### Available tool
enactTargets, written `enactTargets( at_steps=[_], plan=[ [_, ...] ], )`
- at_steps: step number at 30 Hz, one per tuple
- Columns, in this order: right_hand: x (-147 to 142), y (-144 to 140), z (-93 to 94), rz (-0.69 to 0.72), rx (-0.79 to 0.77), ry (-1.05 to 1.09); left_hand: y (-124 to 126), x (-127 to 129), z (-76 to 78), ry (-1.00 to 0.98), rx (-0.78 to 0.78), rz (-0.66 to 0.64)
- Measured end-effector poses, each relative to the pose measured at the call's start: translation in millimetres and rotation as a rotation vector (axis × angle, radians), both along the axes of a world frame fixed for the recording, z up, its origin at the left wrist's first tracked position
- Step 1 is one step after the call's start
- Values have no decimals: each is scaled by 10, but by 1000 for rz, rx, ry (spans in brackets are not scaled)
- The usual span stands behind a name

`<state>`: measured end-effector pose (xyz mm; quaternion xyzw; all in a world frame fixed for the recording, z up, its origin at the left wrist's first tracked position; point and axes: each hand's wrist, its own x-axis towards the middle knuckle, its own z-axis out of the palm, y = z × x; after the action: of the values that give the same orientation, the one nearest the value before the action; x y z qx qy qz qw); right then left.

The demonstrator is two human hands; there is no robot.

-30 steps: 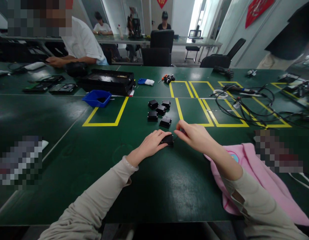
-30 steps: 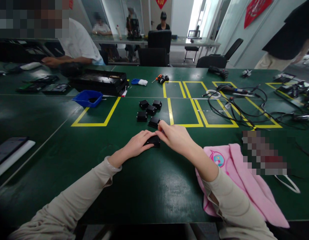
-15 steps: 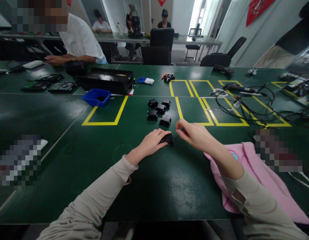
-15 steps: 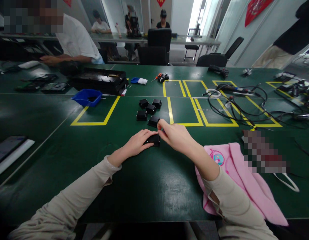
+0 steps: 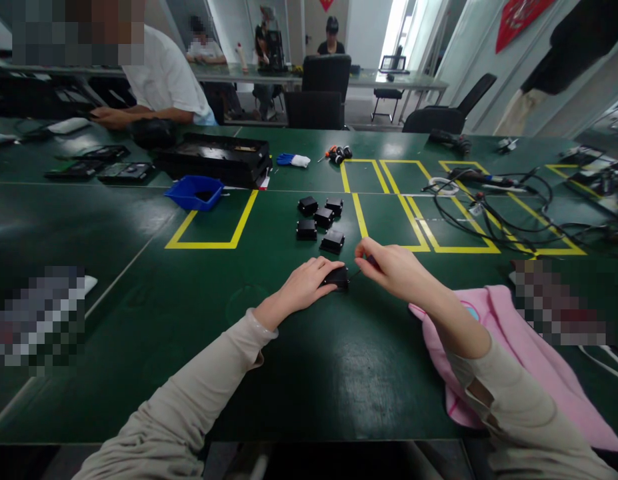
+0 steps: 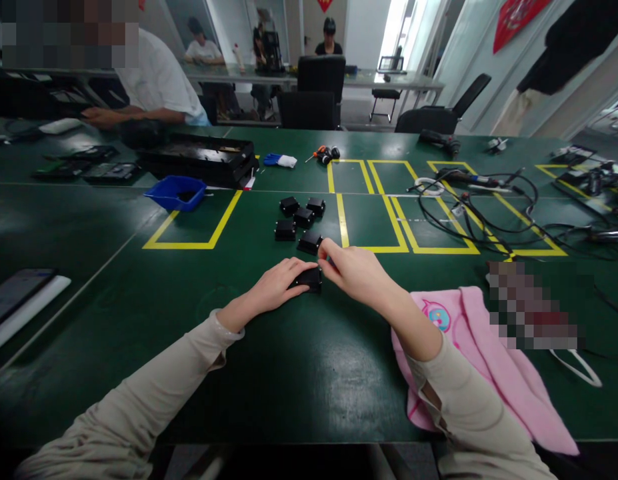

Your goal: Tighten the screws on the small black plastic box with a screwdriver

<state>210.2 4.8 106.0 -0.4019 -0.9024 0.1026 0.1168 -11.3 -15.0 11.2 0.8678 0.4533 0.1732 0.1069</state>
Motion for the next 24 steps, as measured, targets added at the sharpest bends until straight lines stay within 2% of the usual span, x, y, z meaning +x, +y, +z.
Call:
enactTargets(
  at_steps=[24],
  plan=[
    [7, -10, 7, -15, 0, 2, 5, 2, -5, -1, -5, -4]
  ],
)
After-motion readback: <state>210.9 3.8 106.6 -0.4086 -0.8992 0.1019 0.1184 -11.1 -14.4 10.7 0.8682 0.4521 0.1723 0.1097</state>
